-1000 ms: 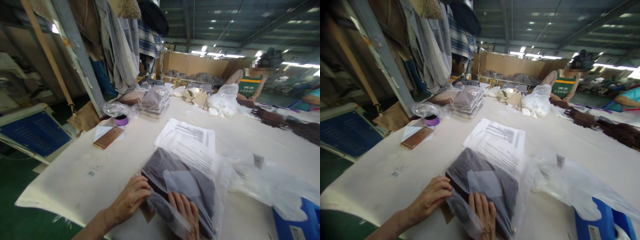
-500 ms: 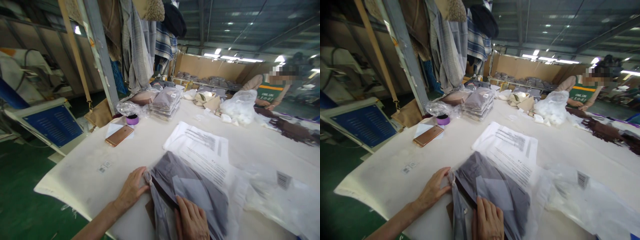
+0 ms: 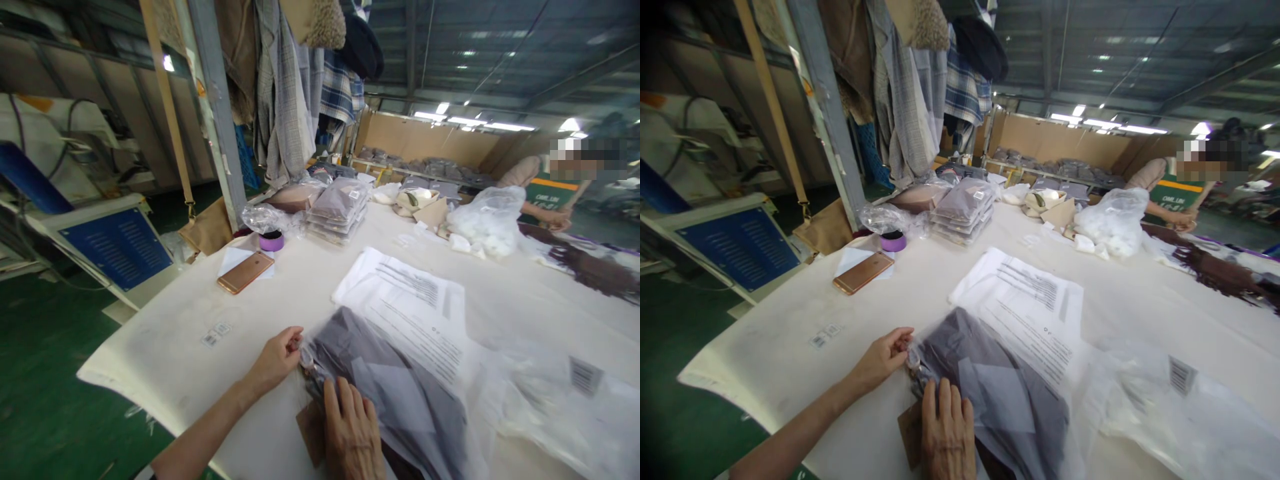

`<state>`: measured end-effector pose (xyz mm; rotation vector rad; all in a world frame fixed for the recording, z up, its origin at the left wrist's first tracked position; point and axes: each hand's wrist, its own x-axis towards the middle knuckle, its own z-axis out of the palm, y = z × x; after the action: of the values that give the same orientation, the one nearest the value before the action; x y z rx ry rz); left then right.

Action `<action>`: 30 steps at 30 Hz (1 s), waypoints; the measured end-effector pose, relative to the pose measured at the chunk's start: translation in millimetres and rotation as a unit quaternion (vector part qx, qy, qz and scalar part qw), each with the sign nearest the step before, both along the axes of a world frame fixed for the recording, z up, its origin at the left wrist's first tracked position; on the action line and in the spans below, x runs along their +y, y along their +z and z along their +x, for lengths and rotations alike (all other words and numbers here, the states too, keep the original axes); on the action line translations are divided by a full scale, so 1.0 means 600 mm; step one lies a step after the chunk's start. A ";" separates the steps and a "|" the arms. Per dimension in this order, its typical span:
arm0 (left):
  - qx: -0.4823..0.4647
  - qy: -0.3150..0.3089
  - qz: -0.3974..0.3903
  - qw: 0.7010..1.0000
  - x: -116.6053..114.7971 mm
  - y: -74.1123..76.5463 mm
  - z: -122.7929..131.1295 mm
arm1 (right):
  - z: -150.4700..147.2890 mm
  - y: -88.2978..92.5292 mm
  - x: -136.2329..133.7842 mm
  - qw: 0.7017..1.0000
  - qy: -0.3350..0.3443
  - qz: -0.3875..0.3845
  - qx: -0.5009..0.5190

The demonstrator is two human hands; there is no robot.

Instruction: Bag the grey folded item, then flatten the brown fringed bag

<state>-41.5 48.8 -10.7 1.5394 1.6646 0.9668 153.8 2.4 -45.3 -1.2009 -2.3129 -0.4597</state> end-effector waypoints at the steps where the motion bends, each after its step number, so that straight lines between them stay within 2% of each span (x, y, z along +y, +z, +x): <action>1: -0.002 -0.002 -0.005 1.000 0.007 -0.002 0.002 | 0.001 0.001 0.001 1.000 -0.004 0.007 0.005; 5: -0.004 -0.008 -0.008 1.000 0.023 -0.005 0.013 | 0.001 -0.003 0.003 0.996 -0.019 0.057 0.060; 8: 0.007 0.015 0.008 1.000 0.021 -0.003 0.024 | 0.001 -0.001 0.002 0.997 -0.012 0.061 0.035; 13: 0.030 0.067 0.031 0.997 0.001 -0.007 0.040 | 0.003 0.021 0.007 0.993 -0.017 0.100 0.063; 16: 0.054 0.090 0.048 0.993 -0.017 -0.015 0.043 | 0.010 0.036 0.015 0.994 0.004 0.105 0.027; 19: 0.087 0.092 0.078 0.989 -0.038 -0.024 0.041 | 0.019 0.044 0.021 0.995 -0.015 0.097 0.014; 23: 0.129 0.068 0.141 0.979 -0.072 -0.030 0.046 | 0.022 0.044 0.030 0.996 -0.014 0.089 0.011; 27: 0.223 -0.015 0.267 0.937 -0.107 -0.030 0.061 | 0.014 0.040 0.046 0.998 -0.032 0.045 0.041; 30: 0.249 -0.060 0.297 0.920 -0.121 -0.033 0.060 | 0.003 0.039 0.055 0.995 -0.052 0.028 0.078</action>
<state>-5.4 -23.7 -30.4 2.4305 1.6503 1.1467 155.8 35.4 -22.0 -1.2870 -2.0999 -0.4485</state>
